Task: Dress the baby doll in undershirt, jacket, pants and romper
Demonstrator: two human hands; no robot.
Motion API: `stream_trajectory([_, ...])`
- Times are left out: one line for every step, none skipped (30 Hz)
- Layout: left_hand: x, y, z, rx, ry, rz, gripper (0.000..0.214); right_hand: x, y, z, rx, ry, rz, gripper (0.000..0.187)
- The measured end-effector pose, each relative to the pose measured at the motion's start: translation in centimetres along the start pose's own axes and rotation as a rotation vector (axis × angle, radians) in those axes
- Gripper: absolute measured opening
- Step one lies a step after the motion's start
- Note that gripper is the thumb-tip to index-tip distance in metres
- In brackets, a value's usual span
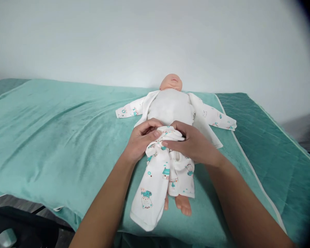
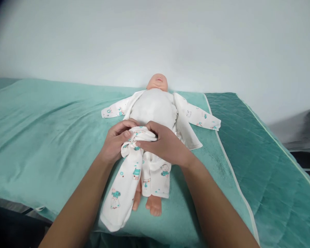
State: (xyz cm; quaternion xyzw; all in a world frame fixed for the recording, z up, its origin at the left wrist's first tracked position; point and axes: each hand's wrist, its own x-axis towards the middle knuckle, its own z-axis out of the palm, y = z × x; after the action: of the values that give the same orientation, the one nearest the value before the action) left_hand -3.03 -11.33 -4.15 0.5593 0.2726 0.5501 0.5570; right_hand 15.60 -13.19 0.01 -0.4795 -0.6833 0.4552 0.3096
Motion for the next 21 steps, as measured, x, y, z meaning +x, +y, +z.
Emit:
stream_trajectory([-0.1,0.3,-0.2,0.024,-0.018,-0.012,0.031,0.0,0.2,-0.1,0.025,0.014,0.004,0.029])
stream_trajectory([-0.2,0.6,-0.4,0.045,-0.054,-0.039,0.036,0.1,0.3,-0.2,0.047,0.027,0.009,0.03])
stream_trajectory([-0.3,0.9,-0.6,0.064,-0.099,-0.077,0.043,0.1,0.5,-0.2,0.066,0.035,0.016,0.03])
stream_trajectory([-0.4,1.2,-0.9,0.082,-0.143,-0.12,0.049,0.2,0.6,-0.2,0.082,0.042,0.02,0.029])
stream_trajectory([-0.5,1.4,-1.1,0.101,-0.177,-0.161,0.053,0.2,0.7,-0.2,0.092,0.046,0.019,0.028])
stream_trajectory([-0.6,1.5,-1.3,0.118,-0.189,-0.186,0.053,0.2,0.7,-0.1,0.095,0.049,0.01,0.027])
stream_trajectory([-0.6,1.6,-1.5,0.131,-0.18,-0.194,0.048,0.3,0.8,-0.1,0.091,0.049,-0.002,0.025])
stream_trajectory([-0.6,1.6,-1.5,0.137,-0.156,-0.181,0.042,0.3,0.8,0.0,0.082,0.047,-0.013,0.023])
stream_trajectory([-0.6,1.4,-1.5,0.135,-0.122,-0.157,0.035,0.3,0.8,0.0,0.071,0.044,-0.021,0.022])
stream_trajectory([-0.6,1.2,-1.4,0.126,-0.084,-0.129,0.03,0.3,0.7,0.0,0.061,0.04,-0.025,0.022])
stream_trajectory([-0.5,1.0,-1.3,0.111,-0.042,-0.103,0.028,0.3,0.7,0.0,0.051,0.035,-0.025,0.023])
stream_trajectory([-0.5,0.8,-1.1,0.093,-0.002,-0.081,0.028,0.3,0.5,0.1,0.046,0.031,-0.026,0.025])
stream_trajectory([-0.5,0.5,-0.9,0.075,0.035,-0.067,0.028,0.3,0.4,0.1,0.043,0.026,-0.029,0.027])
stream_trajectory([-0.5,0.4,-0.7,0.062,0.071,-0.059,0.029,0.3,0.2,0.1,0.041,0.016,-0.034,0.031])
stream_trajectory([-0.5,0.2,-0.5,0.055,0.104,-0.057,0.03,0.2,0.0,0.0,0.036,0.0,-0.036,0.035])
stream_trajectory([-0.5,0.1,-0.3,0.055,0.134,-0.056,0.03,0.2,-0.2,0.0,0.026,-0.019,-0.036,0.039])
stream_trajectory([-0.5,0.0,-0.1,0.058,0.159,-0.055,0.03,0.2,-0.3,0.0,0.012,-0.037,-0.034,0.041])
stream_trajectory([-0.5,0.0,0.0,0.064,0.178,-0.053,0.03,0.2,-0.4,-0.1,-0.002,-0.056,-0.031,0.041])
stream_trajectory([-0.5,0.0,0.1,0.071,0.187,-0.053,0.03,0.2,-0.4,-0.1,-0.011,-0.075,-0.027,0.039])
stream_trajectory([-0.6,0.1,0.1,0.078,0.185,-0.056,0.03,0.2,-0.4,-0.2,-0.01,-0.09,-0.026,0.036])
stream_trajectory([-0.6,0.1,0.1,0.081,0.174,-0.062,0.03,0.2,-0.3,-0.2,0.008,-0.1,-0.025,0.032])
